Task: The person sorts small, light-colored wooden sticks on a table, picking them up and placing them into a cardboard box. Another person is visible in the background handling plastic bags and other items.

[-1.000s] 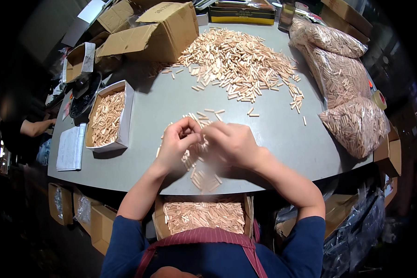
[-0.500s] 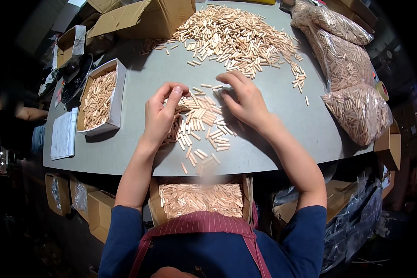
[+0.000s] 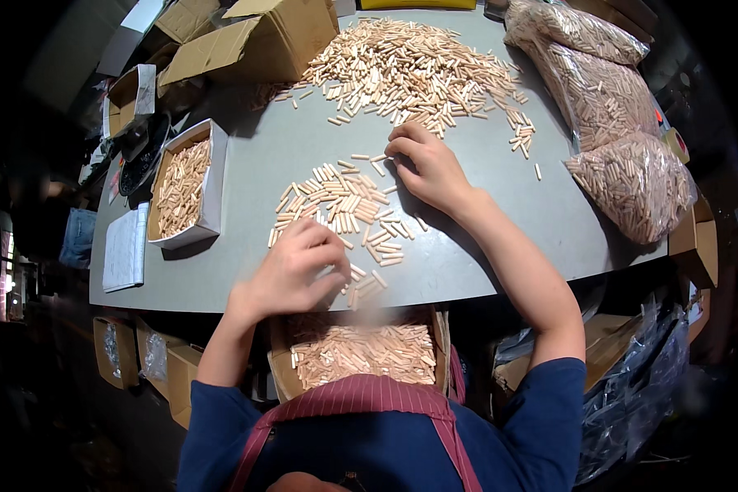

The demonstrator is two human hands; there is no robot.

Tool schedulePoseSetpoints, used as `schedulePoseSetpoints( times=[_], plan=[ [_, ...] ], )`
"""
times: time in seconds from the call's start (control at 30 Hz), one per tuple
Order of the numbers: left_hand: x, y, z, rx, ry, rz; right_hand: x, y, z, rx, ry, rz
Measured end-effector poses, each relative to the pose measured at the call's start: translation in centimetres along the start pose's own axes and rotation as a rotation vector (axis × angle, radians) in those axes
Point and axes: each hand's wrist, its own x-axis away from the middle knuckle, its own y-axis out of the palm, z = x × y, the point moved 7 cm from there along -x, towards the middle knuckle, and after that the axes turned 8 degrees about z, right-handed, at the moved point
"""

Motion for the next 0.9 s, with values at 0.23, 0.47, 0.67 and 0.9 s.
schedulePoseSetpoints(
  times=[0.23,0.47,0.67,0.9],
  plan=[
    [2.4,-0.1,-0.1,-0.118,-0.084,0.126,0.1,0.1,-0.1,0.0,-0.041,0.001],
    [4.7,-1.7,-1.3,-0.14,-0.18,0.314,-0.3,-0.6,-0.1,0.0,-0.022,0.025],
    [8.6,-5.1,-6.5,-0.241,-0.494,0.42,-0.3,-0.5,0.1,0.017,0.006,0.043],
    [10.8,-2.4,-6.3,-0.536,-0.45,0.065,-0.2,-0.5,0.6,0.055,0.014,0.069]
  ],
)
